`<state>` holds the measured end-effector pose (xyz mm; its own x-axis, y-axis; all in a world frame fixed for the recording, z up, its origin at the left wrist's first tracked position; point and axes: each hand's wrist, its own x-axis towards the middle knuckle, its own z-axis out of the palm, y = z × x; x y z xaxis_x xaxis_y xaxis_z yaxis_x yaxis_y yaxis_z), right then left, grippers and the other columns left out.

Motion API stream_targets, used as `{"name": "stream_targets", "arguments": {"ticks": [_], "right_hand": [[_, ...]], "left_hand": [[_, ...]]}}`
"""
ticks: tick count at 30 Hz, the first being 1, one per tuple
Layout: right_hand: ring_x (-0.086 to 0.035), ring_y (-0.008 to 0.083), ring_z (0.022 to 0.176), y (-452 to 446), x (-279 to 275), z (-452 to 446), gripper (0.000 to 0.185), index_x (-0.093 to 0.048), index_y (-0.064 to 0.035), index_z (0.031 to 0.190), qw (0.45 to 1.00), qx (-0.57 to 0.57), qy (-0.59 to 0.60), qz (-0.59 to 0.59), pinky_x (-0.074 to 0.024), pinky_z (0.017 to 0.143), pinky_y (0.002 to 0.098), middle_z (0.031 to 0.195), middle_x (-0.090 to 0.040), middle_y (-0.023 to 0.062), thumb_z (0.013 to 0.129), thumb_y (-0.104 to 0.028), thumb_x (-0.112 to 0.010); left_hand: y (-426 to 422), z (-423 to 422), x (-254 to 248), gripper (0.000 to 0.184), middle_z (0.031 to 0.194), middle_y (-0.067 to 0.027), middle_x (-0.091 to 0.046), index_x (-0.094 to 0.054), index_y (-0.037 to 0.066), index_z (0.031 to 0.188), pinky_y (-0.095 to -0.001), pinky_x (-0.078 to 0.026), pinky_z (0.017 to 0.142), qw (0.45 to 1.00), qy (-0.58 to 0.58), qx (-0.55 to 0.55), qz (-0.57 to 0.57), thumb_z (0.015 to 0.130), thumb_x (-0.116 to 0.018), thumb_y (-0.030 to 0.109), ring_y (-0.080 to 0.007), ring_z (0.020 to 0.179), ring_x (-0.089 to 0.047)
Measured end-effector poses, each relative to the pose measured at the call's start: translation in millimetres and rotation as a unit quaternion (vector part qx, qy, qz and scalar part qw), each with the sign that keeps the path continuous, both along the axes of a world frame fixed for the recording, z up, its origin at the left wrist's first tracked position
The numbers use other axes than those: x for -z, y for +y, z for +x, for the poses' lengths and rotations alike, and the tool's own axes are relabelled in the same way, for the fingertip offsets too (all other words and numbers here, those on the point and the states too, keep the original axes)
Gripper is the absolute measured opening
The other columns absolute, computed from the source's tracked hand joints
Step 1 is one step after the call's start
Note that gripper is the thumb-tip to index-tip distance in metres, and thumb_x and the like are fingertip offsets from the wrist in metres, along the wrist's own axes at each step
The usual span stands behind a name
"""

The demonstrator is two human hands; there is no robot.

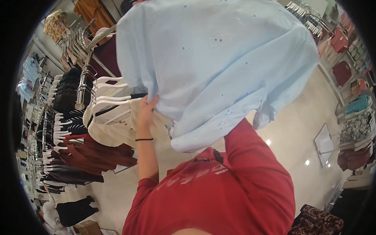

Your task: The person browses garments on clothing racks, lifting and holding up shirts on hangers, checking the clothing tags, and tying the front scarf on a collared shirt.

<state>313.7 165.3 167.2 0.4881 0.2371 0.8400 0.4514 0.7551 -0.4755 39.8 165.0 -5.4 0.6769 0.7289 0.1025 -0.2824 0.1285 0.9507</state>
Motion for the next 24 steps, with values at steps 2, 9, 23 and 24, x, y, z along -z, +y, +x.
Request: {"name": "stream_targets", "arguments": {"ticks": [2, 9, 23, 24], "right_hand": [[-0.046, 0.0224, 0.085, 3, 1, 13, 0.022, -0.051, -0.0064, 0.100, 0.999, 0.050, -0.010, -0.020, -0.0353, 0.081, 0.0397, 0.085, -0.049, 0.0110, 0.089, -0.024, -0.055], [-0.044, 0.0211, 0.082, 5, -5, 34, 0.020, -0.050, -0.0058, 0.097, 0.992, 0.110, -0.044, -0.043, -0.0348, 0.077, 0.0387, 0.082, -0.047, 0.0105, 0.089, -0.024, -0.055], [-0.041, 0.0186, 0.074, 2, -8, 47, 0.018, -0.049, -0.0048, 0.091, 0.983, 0.155, -0.078, -0.064, -0.0336, 0.069, 0.0368, 0.076, -0.044, 0.0095, 0.088, -0.022, -0.055], [-0.041, 0.0185, 0.074, 2, -10, 46, 0.018, -0.049, -0.0047, 0.091, 0.982, 0.159, -0.078, -0.066, -0.0335, 0.069, 0.0366, 0.076, -0.043, 0.0094, 0.088, -0.022, -0.055]], "left_hand": [[2, -15, -18, 0.034, 0.092, -0.0035, -0.065, -0.063, -0.001, 0.103, -0.0241, -0.045, 0.077, 0.999, 0.001, -0.050, -0.006, 0.076, -0.074, 0.018, -0.0100, 0.084, -0.058], [-13, -48, 17, 0.034, 0.084, -0.0030, -0.065, -0.066, -0.001, 0.092, -0.0250, -0.046, 0.073, 0.932, 0.219, 0.257, 0.135, 0.072, -0.076, 0.024, -0.0082, 0.082, -0.057], [-67, -61, 4, 0.057, 0.107, -0.0099, -0.059, -0.047, -0.003, 0.121, -0.0290, -0.047, 0.084, 0.975, -0.069, 0.054, -0.203, 0.090, -0.044, 0.045, -0.0156, 0.096, -0.059], [-71, -63, -5, 0.056, 0.107, -0.0099, -0.059, -0.047, -0.003, 0.120, -0.0290, -0.047, 0.084, 0.978, -0.087, 0.048, -0.181, 0.090, -0.045, 0.044, -0.0159, 0.096, -0.059]]}}
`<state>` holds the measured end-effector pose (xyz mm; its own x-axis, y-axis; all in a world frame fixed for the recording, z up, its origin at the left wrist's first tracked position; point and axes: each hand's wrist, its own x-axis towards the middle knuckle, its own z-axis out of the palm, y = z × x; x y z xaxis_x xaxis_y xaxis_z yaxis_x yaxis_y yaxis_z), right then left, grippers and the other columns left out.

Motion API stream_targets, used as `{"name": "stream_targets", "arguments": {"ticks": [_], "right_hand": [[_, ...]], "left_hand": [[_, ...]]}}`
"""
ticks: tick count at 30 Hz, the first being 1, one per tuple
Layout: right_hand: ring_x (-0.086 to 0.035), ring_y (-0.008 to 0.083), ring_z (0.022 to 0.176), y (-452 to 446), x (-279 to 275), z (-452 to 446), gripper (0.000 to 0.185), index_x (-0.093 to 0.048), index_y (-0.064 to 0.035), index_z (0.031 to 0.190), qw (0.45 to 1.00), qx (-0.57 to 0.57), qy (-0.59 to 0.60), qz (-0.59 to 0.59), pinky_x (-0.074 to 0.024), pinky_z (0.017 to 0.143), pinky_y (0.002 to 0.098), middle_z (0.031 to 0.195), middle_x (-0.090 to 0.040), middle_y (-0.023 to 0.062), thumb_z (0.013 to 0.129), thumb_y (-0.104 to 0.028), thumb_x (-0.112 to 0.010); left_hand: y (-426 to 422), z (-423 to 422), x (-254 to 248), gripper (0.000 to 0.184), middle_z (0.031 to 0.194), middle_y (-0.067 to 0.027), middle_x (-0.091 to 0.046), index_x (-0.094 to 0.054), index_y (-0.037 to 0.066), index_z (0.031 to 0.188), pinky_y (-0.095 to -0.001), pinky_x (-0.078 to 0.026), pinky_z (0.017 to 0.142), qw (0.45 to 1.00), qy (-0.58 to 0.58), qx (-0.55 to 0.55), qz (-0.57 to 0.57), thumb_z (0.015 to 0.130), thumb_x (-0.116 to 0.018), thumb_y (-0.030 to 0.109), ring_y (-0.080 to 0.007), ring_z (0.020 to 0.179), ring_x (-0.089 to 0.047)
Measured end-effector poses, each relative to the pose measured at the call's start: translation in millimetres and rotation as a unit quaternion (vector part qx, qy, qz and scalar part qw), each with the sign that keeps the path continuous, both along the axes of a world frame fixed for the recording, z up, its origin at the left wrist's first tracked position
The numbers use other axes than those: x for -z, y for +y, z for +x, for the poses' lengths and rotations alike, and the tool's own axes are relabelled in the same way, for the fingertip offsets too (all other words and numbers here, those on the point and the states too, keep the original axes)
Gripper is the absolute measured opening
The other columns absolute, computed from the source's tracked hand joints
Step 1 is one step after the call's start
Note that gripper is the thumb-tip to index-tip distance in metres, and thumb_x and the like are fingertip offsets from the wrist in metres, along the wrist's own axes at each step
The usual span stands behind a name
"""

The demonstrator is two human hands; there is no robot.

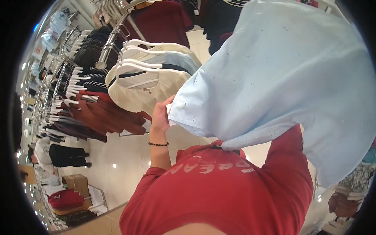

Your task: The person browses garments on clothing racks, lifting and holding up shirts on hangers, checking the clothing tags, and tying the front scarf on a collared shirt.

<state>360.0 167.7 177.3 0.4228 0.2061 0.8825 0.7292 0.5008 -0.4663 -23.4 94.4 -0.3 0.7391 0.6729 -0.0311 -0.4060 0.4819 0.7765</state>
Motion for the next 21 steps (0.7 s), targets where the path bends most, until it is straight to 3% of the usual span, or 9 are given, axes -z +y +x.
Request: {"name": "stream_targets", "arguments": {"ticks": [3, 6, 9, 12, 15, 21], "right_hand": [[-0.041, 0.0179, 0.072, -1, 3, 4, 0.018, -0.049, -0.0045, 0.090, 1.000, 0.001, 0.006, -0.003, -0.0332, 0.067, 0.0362, 0.074, -0.043, 0.0092, 0.088, -0.021, -0.055], [-0.040, 0.0174, 0.071, 4, 4, 6, 0.018, -0.049, -0.0042, 0.088, 1.000, -0.002, 0.007, 0.002, -0.0330, 0.066, 0.0358, 0.073, -0.042, 0.0090, 0.088, -0.021, -0.055], [-0.039, 0.0169, 0.069, 7, 8, 8, 0.018, -0.049, -0.0040, 0.087, 1.000, -0.003, 0.004, -0.001, -0.0327, 0.064, 0.0354, 0.072, -0.041, 0.0088, 0.088, -0.020, -0.055], [-0.039, 0.0163, 0.067, 9, 10, 2, 0.018, -0.049, -0.0038, 0.086, 1.000, -0.008, -0.001, -0.003, -0.0325, 0.063, 0.0350, 0.070, -0.041, 0.0085, 0.088, -0.020, -0.055], [-0.038, 0.0158, 0.066, 7, 12, 0, 0.018, -0.048, -0.0036, 0.085, 1.000, -0.007, 0.000, -0.002, -0.0322, 0.061, 0.0345, 0.069, -0.040, 0.0083, 0.088, -0.020, -0.055], [-0.037, 0.0147, 0.063, 10, 10, 0, 0.018, -0.048, -0.0031, 0.082, 1.000, -0.014, -0.006, 0.005, -0.0317, 0.058, 0.0337, 0.067, -0.038, 0.0079, 0.087, -0.019, -0.056]], "left_hand": [[-19, 1, -34, 0.048, 0.100, -0.0087, -0.061, -0.048, -0.001, 0.117, -0.0261, -0.048, 0.077, 0.997, 0.033, -0.057, 0.030, 0.086, -0.057, 0.034, -0.0140, 0.089, -0.061], [-25, -8, -41, 0.047, 0.090, -0.0068, -0.063, -0.049, 0.001, 0.118, -0.0225, -0.049, 0.068, 0.967, 0.104, -0.119, 0.198, 0.078, -0.068, 0.015, -0.0101, 0.081, -0.061], [-41, -6, -67, 0.052, 0.087, -0.0074, -0.064, -0.051, 0.001, 0.115, -0.0205, -0.048, 0.060, 0.967, 0.168, -0.123, 0.143, 0.069, -0.074, 0.001, -0.0071, 0.076, -0.060], [-59, 7, -89, 0.055, 0.088, -0.0110, -0.065, -0.051, -0.002, 0.116, -0.0226, -0.050, 0.061, 0.936, 0.272, -0.124, 0.184, 0.067, -0.074, -0.006, -0.0094, 0.072, -0.061], [-73, 27, -85, 0.056, 0.092, -0.0144, -0.066, -0.051, -0.005, 0.118, -0.0243, -0.053, 0.065, 0.930, 0.154, -0.171, 0.286, 0.067, -0.073, -0.008, -0.0130, 0.075, -0.064], [-92, 45, -103, 0.051, 0.095, -0.0174, -0.066, -0.050, -0.008, 0.120, -0.0253, -0.052, 0.071, 0.944, 0.113, -0.174, 0.257, 0.072, -0.069, -0.009, -0.0185, 0.085, -0.066]]}}
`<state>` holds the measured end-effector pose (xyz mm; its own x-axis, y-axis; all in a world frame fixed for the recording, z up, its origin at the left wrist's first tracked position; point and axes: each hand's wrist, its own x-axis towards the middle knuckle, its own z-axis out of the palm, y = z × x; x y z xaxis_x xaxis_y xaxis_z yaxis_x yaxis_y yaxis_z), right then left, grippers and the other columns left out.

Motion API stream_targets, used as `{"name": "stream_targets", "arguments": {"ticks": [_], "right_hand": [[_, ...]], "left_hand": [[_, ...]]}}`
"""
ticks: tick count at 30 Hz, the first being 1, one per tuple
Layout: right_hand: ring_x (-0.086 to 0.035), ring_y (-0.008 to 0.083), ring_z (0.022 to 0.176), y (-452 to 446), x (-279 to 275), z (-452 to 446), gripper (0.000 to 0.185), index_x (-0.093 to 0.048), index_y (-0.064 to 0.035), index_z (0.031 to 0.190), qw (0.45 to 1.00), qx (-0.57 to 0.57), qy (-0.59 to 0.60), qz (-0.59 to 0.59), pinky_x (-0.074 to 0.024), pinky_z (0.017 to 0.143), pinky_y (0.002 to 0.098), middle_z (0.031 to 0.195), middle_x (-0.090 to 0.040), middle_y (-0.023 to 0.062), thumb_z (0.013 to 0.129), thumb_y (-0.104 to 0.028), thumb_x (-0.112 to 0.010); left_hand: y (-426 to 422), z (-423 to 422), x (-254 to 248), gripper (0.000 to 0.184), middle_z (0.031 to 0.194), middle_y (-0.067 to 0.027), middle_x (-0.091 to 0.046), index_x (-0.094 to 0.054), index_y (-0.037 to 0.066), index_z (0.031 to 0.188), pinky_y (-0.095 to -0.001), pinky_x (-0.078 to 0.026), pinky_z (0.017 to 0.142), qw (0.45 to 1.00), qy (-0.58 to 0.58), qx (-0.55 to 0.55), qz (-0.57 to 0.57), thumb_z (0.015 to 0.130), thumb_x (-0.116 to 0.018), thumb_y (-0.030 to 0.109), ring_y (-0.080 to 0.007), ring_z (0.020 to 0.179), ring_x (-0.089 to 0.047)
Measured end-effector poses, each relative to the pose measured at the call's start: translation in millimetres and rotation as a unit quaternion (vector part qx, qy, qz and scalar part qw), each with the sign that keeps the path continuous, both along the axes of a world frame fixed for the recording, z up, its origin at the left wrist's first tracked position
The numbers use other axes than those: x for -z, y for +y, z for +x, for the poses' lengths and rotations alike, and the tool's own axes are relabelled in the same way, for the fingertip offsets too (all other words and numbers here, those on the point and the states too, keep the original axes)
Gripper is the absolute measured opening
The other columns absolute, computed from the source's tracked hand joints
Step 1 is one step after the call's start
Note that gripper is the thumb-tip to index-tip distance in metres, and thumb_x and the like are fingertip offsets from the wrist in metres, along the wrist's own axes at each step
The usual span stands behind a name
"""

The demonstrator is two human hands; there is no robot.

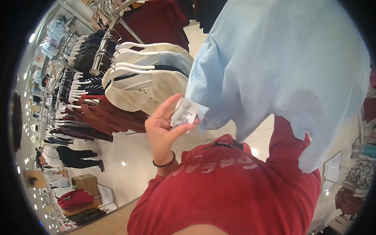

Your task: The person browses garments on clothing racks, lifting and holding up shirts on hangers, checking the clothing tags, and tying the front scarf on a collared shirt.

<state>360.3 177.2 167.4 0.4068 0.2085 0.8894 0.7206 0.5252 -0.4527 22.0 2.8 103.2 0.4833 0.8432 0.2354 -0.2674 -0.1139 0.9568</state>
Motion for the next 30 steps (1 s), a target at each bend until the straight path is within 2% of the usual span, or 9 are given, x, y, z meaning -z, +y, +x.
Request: {"name": "stream_targets", "arguments": {"ticks": [6, 9, 11, 14, 16, 18, 22, 26, 30], "right_hand": [[-0.036, 0.0137, 0.059, 2, 5, -3, 0.019, -0.048, -0.0026, 0.079, 1.000, -0.009, 0.002, 0.005, -0.0312, 0.055, 0.0329, 0.064, -0.037, 0.0075, 0.087, -0.018, -0.056], [-0.035, 0.0131, 0.058, 4, 7, -3, 0.020, -0.048, -0.0024, 0.078, 1.000, -0.011, 0.001, 0.010, -0.0309, 0.053, 0.0325, 0.063, -0.036, 0.0072, 0.087, -0.018, -0.056], [-0.034, 0.0128, 0.057, 5, 9, -5, 0.020, -0.047, -0.0023, 0.077, 1.000, -0.016, -0.001, 0.013, -0.0308, 0.052, 0.0322, 0.062, -0.036, 0.0071, 0.087, -0.018, -0.056], [-0.034, 0.0122, 0.055, 6, 13, -6, 0.021, -0.047, -0.0020, 0.076, 1.000, -0.021, -0.005, 0.014, -0.0305, 0.051, 0.0318, 0.061, -0.035, 0.0069, 0.087, -0.017, -0.056], [-0.033, 0.0119, 0.054, 5, 14, -9, 0.021, -0.047, -0.0019, 0.075, 1.000, -0.021, -0.005, 0.014, -0.0303, 0.049, 0.0315, 0.060, -0.035, 0.0067, 0.087, -0.017, -0.056], [-0.033, 0.0115, 0.053, 3, 15, -9, 0.021, -0.047, -0.0017, 0.074, 1.000, -0.021, -0.008, 0.015, -0.0302, 0.048, 0.0312, 0.059, -0.034, 0.0066, 0.087, -0.017, -0.056], [-0.032, 0.0108, 0.051, -2, 14, -14, 0.022, -0.047, -0.0014, 0.073, 0.999, -0.018, -0.032, 0.017, -0.0298, 0.046, 0.0307, 0.057, -0.033, 0.0063, 0.087, -0.016, -0.056], [-0.035, 0.0129, 0.048, -16, 7, -30, 0.023, -0.047, -0.0012, 0.070, 0.997, -0.011, -0.065, -0.029, -0.0305, 0.046, 0.0307, 0.055, -0.035, 0.0075, 0.085, -0.015, -0.058], [-0.042, 0.0218, 0.046, -36, -12, -52, 0.023, -0.048, -0.0013, 0.069, 0.990, 0.054, -0.128, -0.033, -0.0329, 0.046, 0.0328, 0.054, -0.040, 0.0110, 0.083, -0.015, -0.061]], "left_hand": [[6, -6, 4, 0.041, 0.096, -0.0218, -0.064, -0.046, -0.011, 0.122, -0.0284, -0.054, 0.070, 1.000, 0.006, -0.019, -0.020, 0.083, -0.056, -0.003, -0.0252, 0.082, -0.067], [5, -1, 8, 0.040, 0.096, -0.0196, -0.065, -0.045, -0.011, 0.125, -0.0265, -0.053, 0.071, 0.999, 0.034, 0.004, -0.036, 0.088, -0.052, 0.002, -0.0237, 0.083, -0.067], [10, -1, 20, 0.039, 0.097, -0.0175, -0.065, -0.045, -0.010, 0.126, -0.0255, -0.052, 0.073, 0.996, 0.091, 0.019, 0.002, 0.089, -0.049, 0.003, -0.0214, 0.085, -0.066], [15, 2, 31, 0.040, 0.077, -0.0044, -0.054, -0.048, -0.002, 0.127, -0.0201, -0.034, 0.058, 0.993, 0.115, 0.018, 0.034, 0.089, -0.054, 0.006, -0.0087, 0.067, -0.042], [18, 0, 32, 0.040, 0.070, -0.0003, -0.051, -0.049, 0.002, 0.128, -0.0183, -0.029, 0.053, 0.990, 0.129, 0.017, 0.044, 0.090, -0.055, 0.013, -0.0038, 0.059, -0.035], [23, -2, 35, 0.041, 0.071, -0.0012, -0.052, -0.049, 0.001, 0.128, -0.0188, -0.029, 0.054, 0.992, 0.116, 0.018, 0.036, 0.090, -0.054, 0.015, -0.0046, 0.060, -0.036], [40, -16, 53, 0.042, 0.074, -0.0028, -0.053, -0.048, 0.001, 0.129, -0.0200, -0.031, 0.056, 0.999, -0.012, 0.020, -0.046, 0.090, -0.052, 0.019, -0.0062, 0.063, -0.038], [58, -33, 71, 0.044, 0.077, -0.0044, -0.054, -0.047, 0.000, 0.129, -0.0212, -0.032, 0.059, 0.964, -0.220, 0.033, -0.145, 0.091, -0.050, 0.023, -0.0079, 0.066, -0.040], [87, -43, 78, 0.047, 0.079, -0.0060, -0.055, -0.046, 0.000, 0.129, -0.0223, -0.033, 0.061, 0.931, -0.313, 0.034, -0.183, 0.091, -0.048, 0.027, -0.0095, 0.069, -0.042]]}}
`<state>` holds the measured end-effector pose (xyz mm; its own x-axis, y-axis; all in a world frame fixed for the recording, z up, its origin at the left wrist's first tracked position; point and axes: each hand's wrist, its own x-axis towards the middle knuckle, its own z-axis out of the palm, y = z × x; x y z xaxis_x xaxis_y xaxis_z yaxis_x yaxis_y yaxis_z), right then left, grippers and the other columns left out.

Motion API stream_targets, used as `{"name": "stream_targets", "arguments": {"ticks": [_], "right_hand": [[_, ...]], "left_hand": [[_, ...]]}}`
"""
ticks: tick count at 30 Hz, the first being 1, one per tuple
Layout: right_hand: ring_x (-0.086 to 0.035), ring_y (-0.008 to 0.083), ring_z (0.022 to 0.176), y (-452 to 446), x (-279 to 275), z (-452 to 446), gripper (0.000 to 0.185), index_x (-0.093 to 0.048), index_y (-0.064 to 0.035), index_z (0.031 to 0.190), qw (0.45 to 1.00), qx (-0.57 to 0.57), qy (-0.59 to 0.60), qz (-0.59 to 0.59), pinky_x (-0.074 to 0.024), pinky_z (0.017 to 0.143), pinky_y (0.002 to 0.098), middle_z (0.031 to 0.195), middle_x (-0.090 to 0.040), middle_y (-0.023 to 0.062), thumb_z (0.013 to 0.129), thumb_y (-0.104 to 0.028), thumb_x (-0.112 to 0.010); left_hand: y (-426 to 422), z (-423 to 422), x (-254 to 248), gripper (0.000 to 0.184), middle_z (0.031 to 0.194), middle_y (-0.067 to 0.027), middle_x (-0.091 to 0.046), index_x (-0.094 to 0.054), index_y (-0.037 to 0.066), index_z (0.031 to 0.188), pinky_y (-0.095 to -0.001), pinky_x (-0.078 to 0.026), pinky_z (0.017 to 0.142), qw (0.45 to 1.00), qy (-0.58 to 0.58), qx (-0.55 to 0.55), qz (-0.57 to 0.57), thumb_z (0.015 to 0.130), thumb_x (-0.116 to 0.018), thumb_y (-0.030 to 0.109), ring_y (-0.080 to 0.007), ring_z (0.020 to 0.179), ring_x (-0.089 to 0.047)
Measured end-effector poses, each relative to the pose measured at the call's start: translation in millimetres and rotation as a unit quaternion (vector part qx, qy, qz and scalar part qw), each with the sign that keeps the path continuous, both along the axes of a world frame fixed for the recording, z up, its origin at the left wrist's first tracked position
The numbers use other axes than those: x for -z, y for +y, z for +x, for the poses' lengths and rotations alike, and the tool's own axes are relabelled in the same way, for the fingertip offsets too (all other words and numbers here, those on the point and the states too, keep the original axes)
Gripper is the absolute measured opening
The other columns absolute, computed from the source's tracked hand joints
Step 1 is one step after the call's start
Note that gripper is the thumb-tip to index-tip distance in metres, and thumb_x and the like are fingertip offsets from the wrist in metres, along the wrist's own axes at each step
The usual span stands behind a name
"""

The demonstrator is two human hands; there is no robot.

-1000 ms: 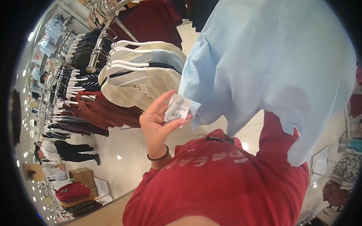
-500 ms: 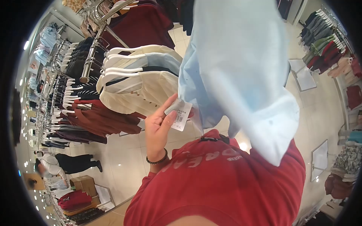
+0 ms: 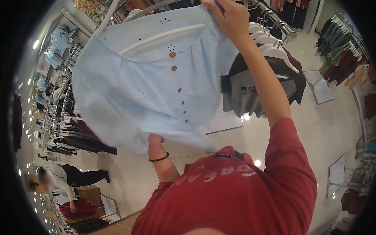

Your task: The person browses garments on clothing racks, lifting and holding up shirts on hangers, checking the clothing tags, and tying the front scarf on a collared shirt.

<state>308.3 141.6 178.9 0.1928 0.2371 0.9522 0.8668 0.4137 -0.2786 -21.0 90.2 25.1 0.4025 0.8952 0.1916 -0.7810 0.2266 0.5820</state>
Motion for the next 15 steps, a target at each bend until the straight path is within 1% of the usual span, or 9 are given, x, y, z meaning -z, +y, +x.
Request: {"name": "stream_targets", "arguments": {"ticks": [2, 5, 8, 9, 11, 14, 15], "right_hand": [[-0.045, 0.0270, 0.047, -10, -8, -10, 0.023, -0.049, -0.0016, 0.069, 0.998, 0.046, -0.041, 0.016, -0.0344, 0.046, 0.0346, 0.055, -0.044, 0.0129, 0.081, -0.016, -0.062], [-0.049, 0.0307, 0.049, -18, -14, -21, 0.023, -0.050, -0.0023, 0.070, 0.997, 0.050, -0.050, 0.015, -0.0363, 0.047, 0.0373, 0.056, -0.046, 0.0132, 0.080, -0.018, -0.064], [-0.049, 0.0296, 0.050, -21, -11, -23, 0.022, -0.053, -0.0029, 0.073, 0.995, 0.083, -0.060, 0.015, -0.0369, 0.048, 0.0372, 0.057, -0.047, 0.0129, 0.080, -0.019, -0.065], [-0.052, 0.0250, 0.056, -24, -9, -22, 0.018, -0.056, -0.0046, 0.082, 0.994, 0.094, -0.043, -0.029, -0.0396, 0.054, 0.0338, 0.063, -0.052, 0.0115, 0.082, -0.021, -0.064], [-0.057, 0.0157, 0.067, -35, 2, -15, 0.022, -0.063, -0.0078, 0.099, 0.986, 0.117, -0.009, -0.117, -0.0451, 0.065, 0.0268, 0.074, -0.061, 0.0087, 0.087, -0.026, -0.061], [-0.060, 0.0196, 0.067, -51, 20, -7, 0.024, -0.063, -0.0079, 0.096, 0.988, 0.110, 0.028, -0.101, -0.0469, 0.064, 0.0294, 0.071, -0.059, 0.0083, 0.084, -0.028, -0.064], [-0.055, 0.0190, 0.059, -55, 28, -1, 0.023, -0.063, -0.0075, 0.091, 0.991, 0.103, 0.032, -0.082, -0.0428, 0.057, 0.0290, 0.065, -0.057, 0.0073, 0.082, -0.028, -0.066]], "left_hand": [[8, -2, -1, 0.048, 0.081, -0.0069, -0.055, -0.046, 0.000, 0.129, -0.0229, -0.034, 0.062, 1.000, -0.012, 0.000, -0.005, 0.091, -0.047, 0.029, -0.0103, 0.071, -0.043], [7, -3, 0, 0.050, 0.083, -0.0081, -0.056, -0.045, -0.001, 0.129, -0.0238, -0.035, 0.064, 1.000, -0.016, 0.000, -0.009, 0.091, -0.046, 0.032, -0.0115, 0.073, -0.045], [0, -3, 6, 0.052, 0.085, -0.0093, -0.057, -0.045, -0.001, 0.129, -0.0246, -0.036, 0.066, 1.000, -0.020, -0.002, -0.012, 0.091, -0.045, 0.035, -0.0128, 0.075, -0.046], [-4, -3, 8, 0.053, 0.086, -0.0097, -0.057, -0.045, -0.001, 0.129, -0.0249, -0.036, 0.066, 1.000, -0.022, -0.005, -0.017, 0.091, -0.044, 0.036, -0.0132, 0.076, -0.047], [-10, -5, 12, 0.055, 0.087, -0.0105, -0.057, -0.044, -0.001, 0.129, -0.0255, -0.037, 0.068, 1.000, -0.022, -0.009, -0.020, 0.091, -0.043, 0.038, -0.0140, 0.077, -0.048], [-16, -8, 17, 0.057, 0.089, -0.0117, -0.058, -0.044, -0.002, 0.129, -0.0263, -0.038, 0.069, 0.999, -0.024, -0.014, -0.023, 0.091, -0.042, 0.040, -0.0152, 0.079, -0.049], [-17, -8, 19, 0.058, 0.090, -0.0121, -0.058, -0.043, -0.002, 0.129, -0.0266, -0.038, 0.070, 0.999, -0.024, -0.014, -0.025, 0.091, -0.041, 0.041, -0.0156, 0.080, -0.050]]}}
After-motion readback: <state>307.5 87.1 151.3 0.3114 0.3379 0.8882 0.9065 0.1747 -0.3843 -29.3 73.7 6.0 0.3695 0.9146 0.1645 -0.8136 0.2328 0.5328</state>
